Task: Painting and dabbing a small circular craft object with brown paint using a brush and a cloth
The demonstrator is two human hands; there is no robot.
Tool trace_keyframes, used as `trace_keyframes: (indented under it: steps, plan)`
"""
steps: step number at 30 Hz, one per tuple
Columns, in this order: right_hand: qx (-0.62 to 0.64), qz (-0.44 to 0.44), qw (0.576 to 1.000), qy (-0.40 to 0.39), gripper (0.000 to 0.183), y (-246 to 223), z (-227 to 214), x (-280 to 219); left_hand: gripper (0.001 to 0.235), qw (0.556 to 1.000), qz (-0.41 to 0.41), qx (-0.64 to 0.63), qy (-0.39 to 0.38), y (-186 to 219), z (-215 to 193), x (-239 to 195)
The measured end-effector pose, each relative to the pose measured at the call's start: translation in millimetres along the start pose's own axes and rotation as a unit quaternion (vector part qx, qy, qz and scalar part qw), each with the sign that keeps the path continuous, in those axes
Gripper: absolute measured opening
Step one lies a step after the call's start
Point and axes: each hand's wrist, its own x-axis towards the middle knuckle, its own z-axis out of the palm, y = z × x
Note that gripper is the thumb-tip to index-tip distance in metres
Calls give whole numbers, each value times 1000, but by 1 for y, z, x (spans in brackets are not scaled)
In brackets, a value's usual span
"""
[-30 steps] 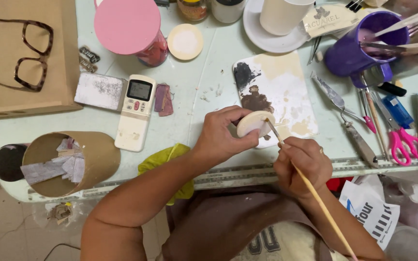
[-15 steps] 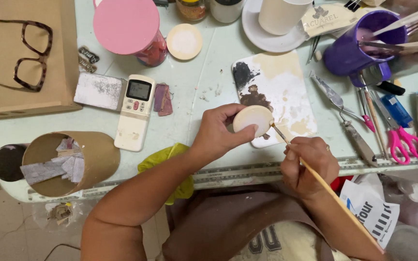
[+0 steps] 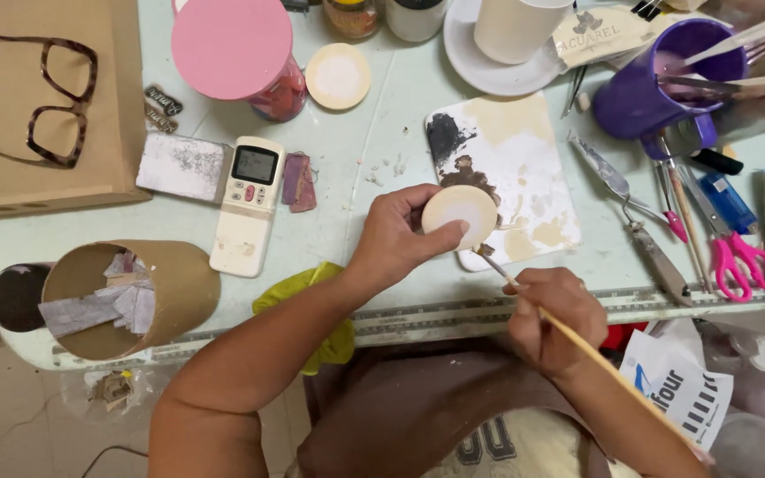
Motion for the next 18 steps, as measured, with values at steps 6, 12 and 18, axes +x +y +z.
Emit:
trace_keyframes:
  steps: [6,12,18]
  plan:
    - [132,54,982,127,16,-3,-4,28,19,968,202,145,-15,6,3,0]
    - [188,104,965,151,16,-17,-2,23,17,903,360,232,27,11,11,-1]
    - [219,29,971,86,12,-32,-6,24,29,824,458,329,-60,21,-3,0]
